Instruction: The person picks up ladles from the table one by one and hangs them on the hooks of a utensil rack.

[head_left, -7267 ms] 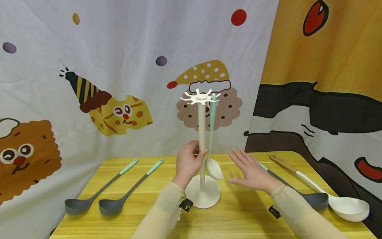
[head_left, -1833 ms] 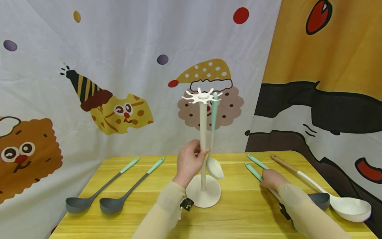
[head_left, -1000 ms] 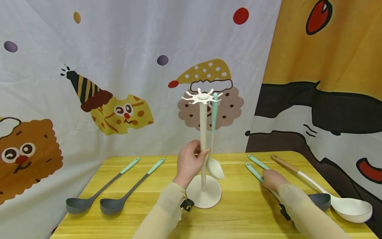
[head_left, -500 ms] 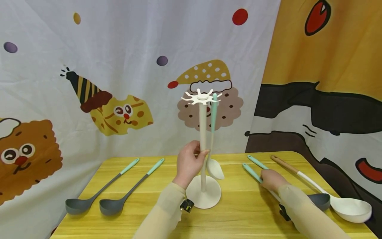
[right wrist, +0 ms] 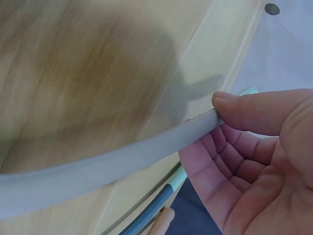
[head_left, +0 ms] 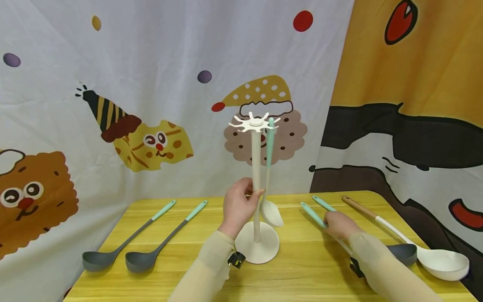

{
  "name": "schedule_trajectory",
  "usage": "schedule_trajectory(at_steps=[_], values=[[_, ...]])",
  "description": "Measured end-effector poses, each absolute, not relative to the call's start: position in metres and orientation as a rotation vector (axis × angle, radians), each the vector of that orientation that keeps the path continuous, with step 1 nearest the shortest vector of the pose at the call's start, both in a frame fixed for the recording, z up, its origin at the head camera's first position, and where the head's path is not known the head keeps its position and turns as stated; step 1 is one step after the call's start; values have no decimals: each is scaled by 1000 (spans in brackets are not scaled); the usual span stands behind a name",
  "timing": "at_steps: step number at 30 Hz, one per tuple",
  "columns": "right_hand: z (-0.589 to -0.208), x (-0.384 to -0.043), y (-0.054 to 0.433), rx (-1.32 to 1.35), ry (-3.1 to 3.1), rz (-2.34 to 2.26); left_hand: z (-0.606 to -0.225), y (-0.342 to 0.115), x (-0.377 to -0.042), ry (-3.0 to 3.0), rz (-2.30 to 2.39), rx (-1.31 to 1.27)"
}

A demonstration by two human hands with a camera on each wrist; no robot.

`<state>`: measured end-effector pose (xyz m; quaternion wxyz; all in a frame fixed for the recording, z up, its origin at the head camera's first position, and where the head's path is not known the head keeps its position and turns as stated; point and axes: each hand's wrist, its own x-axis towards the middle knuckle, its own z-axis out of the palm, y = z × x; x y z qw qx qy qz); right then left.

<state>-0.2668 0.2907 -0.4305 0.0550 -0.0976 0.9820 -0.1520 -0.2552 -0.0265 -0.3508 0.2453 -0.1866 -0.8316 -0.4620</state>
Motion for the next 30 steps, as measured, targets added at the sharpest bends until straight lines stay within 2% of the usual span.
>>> schedule_trajectory(at_steps=[14,30], values=[[-428,-271,288,-288,3015,-563,-351,-27,-254,-2261,-1267,-516],[-407,-269,277,-334,3077,-643,-351,-27,-255,-2251,-1258,-528]])
